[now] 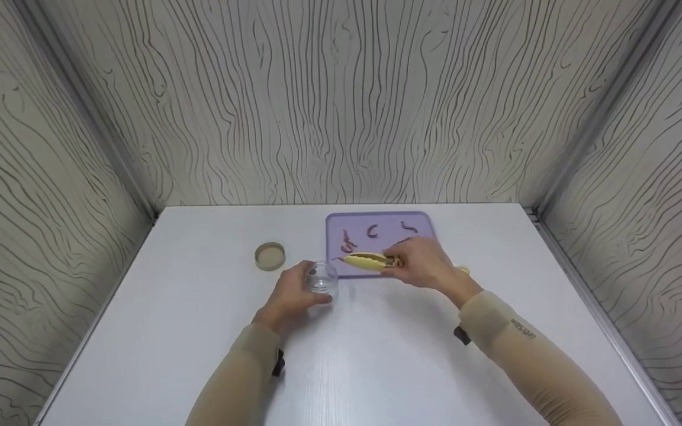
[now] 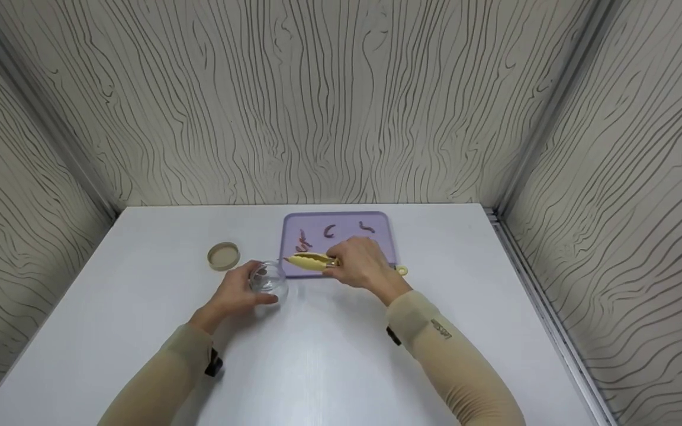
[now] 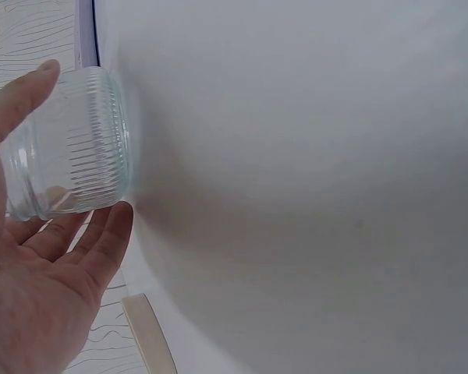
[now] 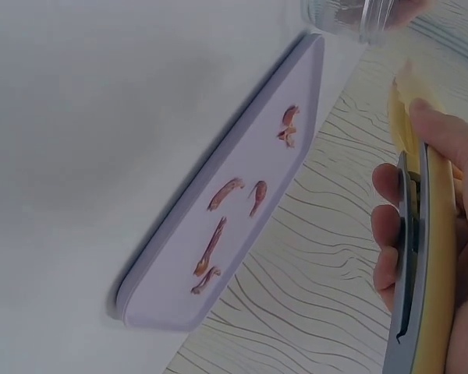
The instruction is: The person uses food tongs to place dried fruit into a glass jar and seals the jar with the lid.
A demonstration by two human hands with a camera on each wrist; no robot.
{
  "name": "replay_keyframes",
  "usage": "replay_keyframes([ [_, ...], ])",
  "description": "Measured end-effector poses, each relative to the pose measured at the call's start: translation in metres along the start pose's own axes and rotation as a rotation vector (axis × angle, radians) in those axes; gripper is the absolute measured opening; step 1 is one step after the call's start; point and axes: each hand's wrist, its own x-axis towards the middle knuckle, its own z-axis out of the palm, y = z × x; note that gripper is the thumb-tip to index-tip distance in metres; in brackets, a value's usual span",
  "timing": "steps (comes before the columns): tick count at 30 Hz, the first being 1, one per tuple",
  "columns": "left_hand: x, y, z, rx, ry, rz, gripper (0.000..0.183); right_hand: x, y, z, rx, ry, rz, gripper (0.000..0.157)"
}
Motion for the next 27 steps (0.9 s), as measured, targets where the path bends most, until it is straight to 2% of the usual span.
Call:
replay_keyframes([
  [6,-0.001,-0.003,-0.001,-0.031,-0.004,0.008,0.092,0.007,-0.013,0.003,-0.008,-0.006,-0.069,0.027],
  [11,0.000,-0.004,0.000,-0.020,0.002,0.010,0.091,0.011,-0.023,0.006,-0.016,-0.038,-0.061,0.032],
  [17,0.001,0.000,0.001,-0.008,0.007,-0.024,0.088,0.014,-0.030,0.011,-0.008,-0.073,-0.026,0.035],
  [27,0.000,0.001,0.001,-0.018,0.007,-0.029,0.086,0.018,-0.035,0.015,0.004,-0.091,-0.017,0.034],
])
